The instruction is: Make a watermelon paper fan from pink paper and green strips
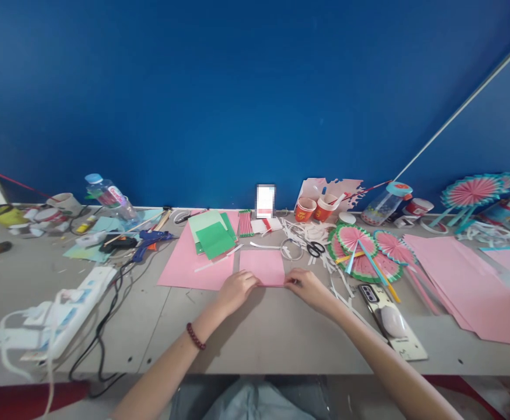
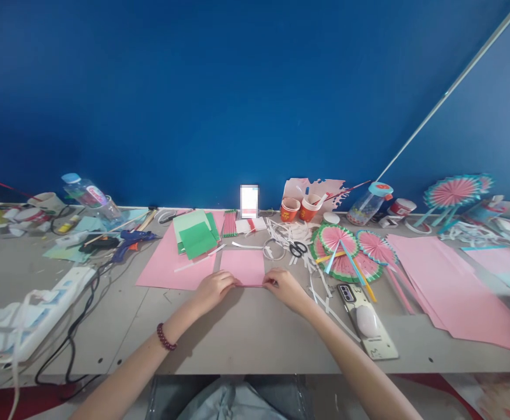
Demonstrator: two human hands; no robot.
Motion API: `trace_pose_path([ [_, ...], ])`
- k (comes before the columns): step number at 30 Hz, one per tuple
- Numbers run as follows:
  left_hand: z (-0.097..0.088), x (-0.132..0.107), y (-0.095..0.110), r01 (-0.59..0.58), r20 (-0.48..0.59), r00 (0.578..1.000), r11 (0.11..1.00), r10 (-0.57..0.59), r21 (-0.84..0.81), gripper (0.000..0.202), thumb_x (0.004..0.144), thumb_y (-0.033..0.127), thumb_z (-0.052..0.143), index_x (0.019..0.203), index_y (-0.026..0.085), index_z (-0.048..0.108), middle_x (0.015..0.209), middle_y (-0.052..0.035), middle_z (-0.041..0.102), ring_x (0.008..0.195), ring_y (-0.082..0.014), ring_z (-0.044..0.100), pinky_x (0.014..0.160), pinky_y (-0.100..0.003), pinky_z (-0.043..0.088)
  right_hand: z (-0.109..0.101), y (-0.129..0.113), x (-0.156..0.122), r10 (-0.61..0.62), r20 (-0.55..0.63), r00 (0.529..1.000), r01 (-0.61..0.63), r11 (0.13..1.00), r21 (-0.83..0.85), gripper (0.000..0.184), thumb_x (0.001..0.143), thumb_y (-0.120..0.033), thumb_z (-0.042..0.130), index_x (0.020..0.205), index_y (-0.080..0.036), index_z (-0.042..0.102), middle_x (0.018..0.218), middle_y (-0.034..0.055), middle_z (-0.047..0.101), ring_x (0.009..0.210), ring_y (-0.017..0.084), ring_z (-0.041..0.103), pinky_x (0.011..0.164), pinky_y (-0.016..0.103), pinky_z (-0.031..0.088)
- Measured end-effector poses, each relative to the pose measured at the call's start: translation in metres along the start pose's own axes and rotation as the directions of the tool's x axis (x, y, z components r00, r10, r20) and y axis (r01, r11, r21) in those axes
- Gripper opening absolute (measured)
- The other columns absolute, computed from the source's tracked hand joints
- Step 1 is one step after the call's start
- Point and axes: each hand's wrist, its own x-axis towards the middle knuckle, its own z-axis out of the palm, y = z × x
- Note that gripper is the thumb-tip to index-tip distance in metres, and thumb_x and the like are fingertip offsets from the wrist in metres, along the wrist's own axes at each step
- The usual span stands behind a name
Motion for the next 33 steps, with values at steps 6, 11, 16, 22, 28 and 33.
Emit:
trace_pose_path([
  [6, -0.010, 0.011, -0.005, 0.114, 0.064, 0.993, 0.976, -0.103, -0.188, 0.019, 0.090, 0.019, 0.052, 0.088, 0.022, 0.070, 0.094, -0.0017, 0.070, 0.093, -0.0160, 0.063, 0.083, -0.026, 0.046, 0.002, 0.003, 0.011, 0.166, 0.016, 0.986, -0.165, 0.986, -0.035, 0.014, 0.077, -0.018, 0.057, 0.074, -0.015, 0.070, 0.076, 0.0053, 0.067, 0.068, 0.015, 0.058, 0.065, 0.024, 0.040],
  [11, -0.013, 0.021, -0.015, 0.187, 0.152, 0.978, 0.916, -0.140, -0.354, 0.013, 0.084, 0.018, 0.058, 0.087, 0.019, 0.071, 0.095, -0.0044, 0.071, 0.091, -0.0171, 0.064, 0.083, -0.026, 0.047, -0.004, 0.003, 0.023, 0.265, 0.124, 0.956, -0.256, 0.963, -0.084, 0.016, 0.076, -0.021, 0.056, 0.072, -0.014, 0.070, 0.067, 0.0023, 0.065, 0.062, 0.013, 0.054, 0.059, 0.022, 0.036],
  [16, -0.013, 0.029, -0.024, 0.203, 0.202, 0.971, 0.894, -0.130, -0.399, 0.009, 0.079, 0.015, 0.061, 0.084, 0.016, 0.070, 0.092, -0.0060, 0.071, 0.086, -0.0169, 0.064, 0.078, -0.026, 0.048, -0.008, 0.002, 0.031, 0.278, 0.159, 0.947, -0.264, 0.959, -0.102, 0.015, 0.073, -0.019, 0.055, 0.065, -0.014, 0.067, 0.060, 0.0002, 0.061, 0.059, 0.012, 0.051, 0.056, 0.021, 0.033],
  [22, -0.014, 0.033, -0.030, 0.185, 0.229, 0.969, 0.889, -0.094, -0.418, 0.007, 0.079, 0.015, 0.062, 0.081, 0.015, 0.069, 0.088, -0.0056, 0.067, 0.080, -0.0152, 0.062, 0.073, -0.024, 0.047, -0.008, 0.004, 0.037, 0.289, 0.202, 0.936, -0.268, 0.955, -0.125, 0.014, 0.070, -0.019, 0.056, 0.059, -0.014, 0.064, 0.054, -0.0017, 0.055, 0.056, 0.010, 0.048, 0.053, 0.020, 0.031],
  [28, -0.016, 0.033, -0.031, 0.190, 0.249, 0.965, 0.884, -0.087, -0.427, 0.007, 0.079, 0.020, 0.063, 0.080, 0.014, 0.066, 0.085, -0.0050, 0.065, 0.076, -0.0145, 0.060, 0.067, -0.024, 0.046, -0.009, 0.003, 0.040, 0.281, 0.214, 0.936, -0.259, 0.958, -0.126, 0.012, 0.069, -0.019, 0.057, 0.060, -0.014, 0.064, 0.056, -0.0010, 0.057, 0.058, 0.011, 0.050, 0.054, 0.021, 0.032],
  [33, -0.016, 0.032, -0.031, 0.181, 0.247, 0.966, 0.887, -0.079, -0.425, 0.006, 0.078, 0.020, 0.064, 0.077, 0.014, 0.065, 0.083, -0.0041, 0.064, 0.074, -0.0139, 0.058, 0.065, -0.023, 0.043, -0.011, 0.001, 0.033, 0.267, 0.188, 0.945, -0.253, 0.963, -0.098, 0.012, 0.072, -0.019, 0.057, 0.068, -0.014, 0.067, 0.064, 0.0007, 0.062, 0.061, 0.012, 0.052, 0.058, 0.021, 0.035],
])
